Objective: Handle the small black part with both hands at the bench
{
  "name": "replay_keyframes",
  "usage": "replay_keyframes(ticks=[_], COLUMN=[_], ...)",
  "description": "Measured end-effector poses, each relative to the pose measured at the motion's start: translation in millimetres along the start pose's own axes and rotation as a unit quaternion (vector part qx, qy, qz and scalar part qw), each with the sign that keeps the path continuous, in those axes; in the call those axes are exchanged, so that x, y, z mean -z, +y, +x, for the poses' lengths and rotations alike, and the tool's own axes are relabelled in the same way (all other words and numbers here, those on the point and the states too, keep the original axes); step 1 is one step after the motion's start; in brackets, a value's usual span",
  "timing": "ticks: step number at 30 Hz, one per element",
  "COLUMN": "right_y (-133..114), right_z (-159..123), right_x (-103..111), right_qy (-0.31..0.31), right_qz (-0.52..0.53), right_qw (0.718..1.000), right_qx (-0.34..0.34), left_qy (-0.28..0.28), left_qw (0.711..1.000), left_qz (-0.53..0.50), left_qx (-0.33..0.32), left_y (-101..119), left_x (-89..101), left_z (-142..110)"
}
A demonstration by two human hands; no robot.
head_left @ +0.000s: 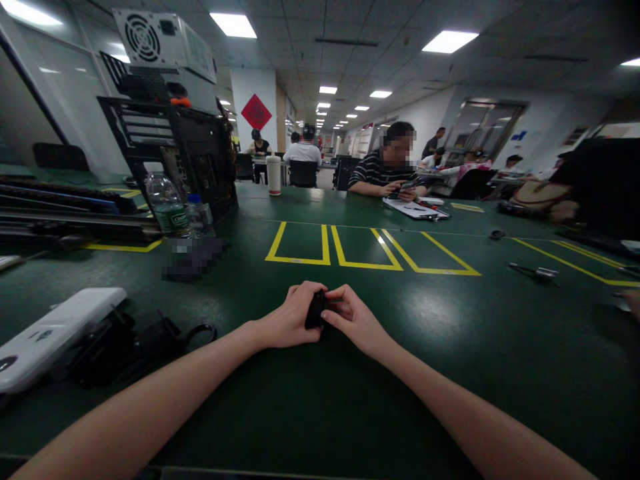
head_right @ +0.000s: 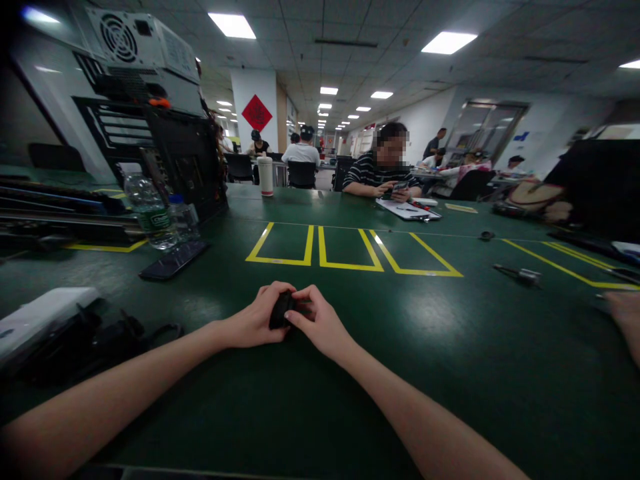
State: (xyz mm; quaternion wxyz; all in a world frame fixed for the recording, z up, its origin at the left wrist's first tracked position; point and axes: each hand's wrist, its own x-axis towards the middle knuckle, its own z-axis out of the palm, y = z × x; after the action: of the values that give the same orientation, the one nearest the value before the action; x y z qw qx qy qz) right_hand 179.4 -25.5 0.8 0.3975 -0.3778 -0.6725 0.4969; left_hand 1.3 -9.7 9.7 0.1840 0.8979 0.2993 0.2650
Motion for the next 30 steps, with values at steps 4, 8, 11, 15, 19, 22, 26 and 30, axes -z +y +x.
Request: replay_keyframes(ticks=[4,8,11,15,19,22,26,30], right_y=[1.9,2.1,2.1,0.8,-2.0,-2.2,-0.1,0.1], right_z=[0.7,-0.7,-1.7,-1.1,-0.5,-0.1,1.2,0.8], right_x=[1.0,1.0,1.1,1.7,0.8,0.1,0.9,1.2], right_qy=[-0.008,-0.028,-0.031,-0.02,-0.01,0.0,0.012,-0.015], right_qz=[-0.015,0.0,0.014,0.018,0.013,0.002,-0.015,-0.008], right_qw=[1.0,1.0,0.999,1.0,1.0,1.0,1.0,1.0], right_qx=[-0.018,-0.008,0.001,0.004,0.005,0.0,-0.015,-0.01], left_qy=[-0.001,0.009,0.016,0.015,0.02,0.015,-0.007,-0.007], left_qw=[1.0,1.0,1.0,1.0,1.0,1.0,1.0,1.0], left_qz=[0.007,0.007,0.003,-0.005,-0.003,-0.004,-0.004,0.002], left_qx=[-0.007,-0.007,-0.004,0.002,0.003,0.0,0.0,-0.003], left_y=[-0.8,-1.1,-0.8,-0.4,-0.1,1.5,5.5,4.7], left_x=[0.1,-1.3,-1.9,-2.2,-2.9,-0.9,5.1,5.0], left_z=[0.7,0.4,-0.2,-0.4,0.1,0.4,0.3,0.0])
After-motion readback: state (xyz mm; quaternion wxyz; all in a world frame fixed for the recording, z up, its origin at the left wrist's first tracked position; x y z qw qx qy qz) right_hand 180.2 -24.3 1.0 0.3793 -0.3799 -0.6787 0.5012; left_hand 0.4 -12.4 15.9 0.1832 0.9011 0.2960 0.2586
